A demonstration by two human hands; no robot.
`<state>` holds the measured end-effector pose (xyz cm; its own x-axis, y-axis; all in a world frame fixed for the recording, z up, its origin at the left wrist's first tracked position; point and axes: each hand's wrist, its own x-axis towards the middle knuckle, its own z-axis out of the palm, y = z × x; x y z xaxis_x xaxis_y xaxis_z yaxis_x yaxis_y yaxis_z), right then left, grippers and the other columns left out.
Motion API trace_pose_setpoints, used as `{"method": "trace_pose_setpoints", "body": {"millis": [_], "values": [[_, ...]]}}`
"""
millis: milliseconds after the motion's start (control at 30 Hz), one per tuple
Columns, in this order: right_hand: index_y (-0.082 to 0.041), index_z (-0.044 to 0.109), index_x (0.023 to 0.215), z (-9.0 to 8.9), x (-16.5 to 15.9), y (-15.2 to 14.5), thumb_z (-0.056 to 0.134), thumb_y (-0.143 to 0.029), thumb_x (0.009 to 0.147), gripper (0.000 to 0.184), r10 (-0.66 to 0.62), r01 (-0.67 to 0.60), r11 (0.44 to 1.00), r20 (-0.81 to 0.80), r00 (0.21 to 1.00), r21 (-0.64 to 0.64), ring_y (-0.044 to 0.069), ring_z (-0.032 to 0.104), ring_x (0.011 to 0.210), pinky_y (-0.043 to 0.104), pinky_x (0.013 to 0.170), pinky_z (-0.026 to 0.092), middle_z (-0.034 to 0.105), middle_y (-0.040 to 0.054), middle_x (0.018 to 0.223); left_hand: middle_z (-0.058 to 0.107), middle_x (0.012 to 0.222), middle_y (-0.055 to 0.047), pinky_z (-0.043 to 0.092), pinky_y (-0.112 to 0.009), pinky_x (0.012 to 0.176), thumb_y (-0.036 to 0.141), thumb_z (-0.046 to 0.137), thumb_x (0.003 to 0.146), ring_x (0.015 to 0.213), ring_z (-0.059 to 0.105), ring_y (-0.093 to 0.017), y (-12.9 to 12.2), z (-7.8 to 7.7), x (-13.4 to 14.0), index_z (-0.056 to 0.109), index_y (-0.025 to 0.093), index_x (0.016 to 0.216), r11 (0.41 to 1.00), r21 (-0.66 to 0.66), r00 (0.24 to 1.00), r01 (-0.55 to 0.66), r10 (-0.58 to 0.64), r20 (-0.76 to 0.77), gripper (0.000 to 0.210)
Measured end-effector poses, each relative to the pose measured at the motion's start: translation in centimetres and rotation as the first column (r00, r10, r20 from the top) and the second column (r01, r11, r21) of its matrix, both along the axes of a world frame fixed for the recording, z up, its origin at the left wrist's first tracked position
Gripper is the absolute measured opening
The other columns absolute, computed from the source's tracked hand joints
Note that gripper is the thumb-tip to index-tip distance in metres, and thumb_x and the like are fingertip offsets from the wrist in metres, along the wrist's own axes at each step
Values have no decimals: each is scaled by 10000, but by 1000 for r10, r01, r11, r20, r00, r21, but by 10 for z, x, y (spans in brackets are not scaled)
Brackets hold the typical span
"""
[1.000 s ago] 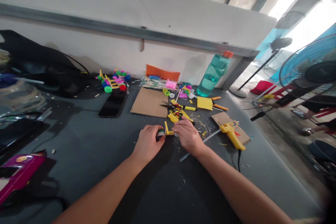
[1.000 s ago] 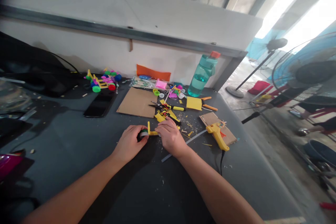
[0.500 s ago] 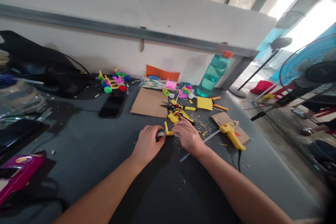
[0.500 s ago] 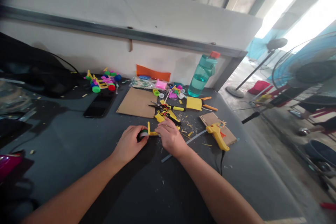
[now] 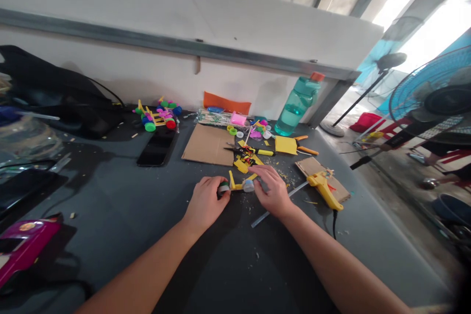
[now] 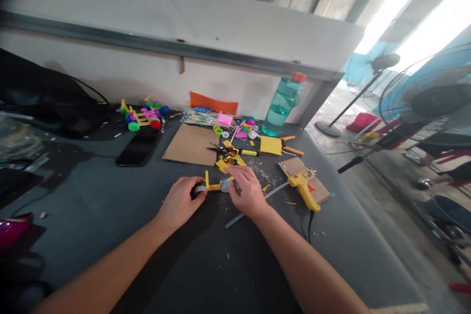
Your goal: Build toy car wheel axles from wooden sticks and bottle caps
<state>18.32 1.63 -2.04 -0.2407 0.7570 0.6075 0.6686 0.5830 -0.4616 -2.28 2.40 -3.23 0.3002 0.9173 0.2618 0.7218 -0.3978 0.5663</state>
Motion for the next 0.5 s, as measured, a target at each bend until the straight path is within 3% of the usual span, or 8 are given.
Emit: {"method": "trace_pose_setpoints", "body": {"millis": [133, 267, 500], "values": [[-221, 577, 1106, -1, 2, 1, 456, -96, 790, 361, -47, 47, 999, -37, 998, -4, 220, 567, 973, 408, 879, 471, 648, 65, 970, 652, 915, -51, 458, -384, 837, 207, 569, 764, 949, 569, -238, 0, 0, 0, 598, 189, 978, 1000, 0, 1000, -3, 3, 5, 216], [-213, 618, 1002, -1, -1, 1, 540, -199, 811, 207, -73, 73, 997, 14, 997, -24, 219, 572, 894, 392, 831, 468, 643, 59, 877, 652, 914, -50, 457, -388, 843, 214, 566, 770, 948, 569, -235, 0, 0, 0, 600, 192, 976, 1000, -8, 1000, -2, 2, 11, 210], [-241, 675, 909, -7, -5, 4, 596, -256, 836, 109, -45, 44, 999, 76, 996, 20, 212, 589, 927, 403, 886, 406, 706, 23, 864, 658, 917, -50, 459, -388, 834, 213, 573, 761, 938, 573, -234, 0, 0, 0, 605, 194, 976, 1000, 18, 1000, 1, -1, 11, 218]]}}
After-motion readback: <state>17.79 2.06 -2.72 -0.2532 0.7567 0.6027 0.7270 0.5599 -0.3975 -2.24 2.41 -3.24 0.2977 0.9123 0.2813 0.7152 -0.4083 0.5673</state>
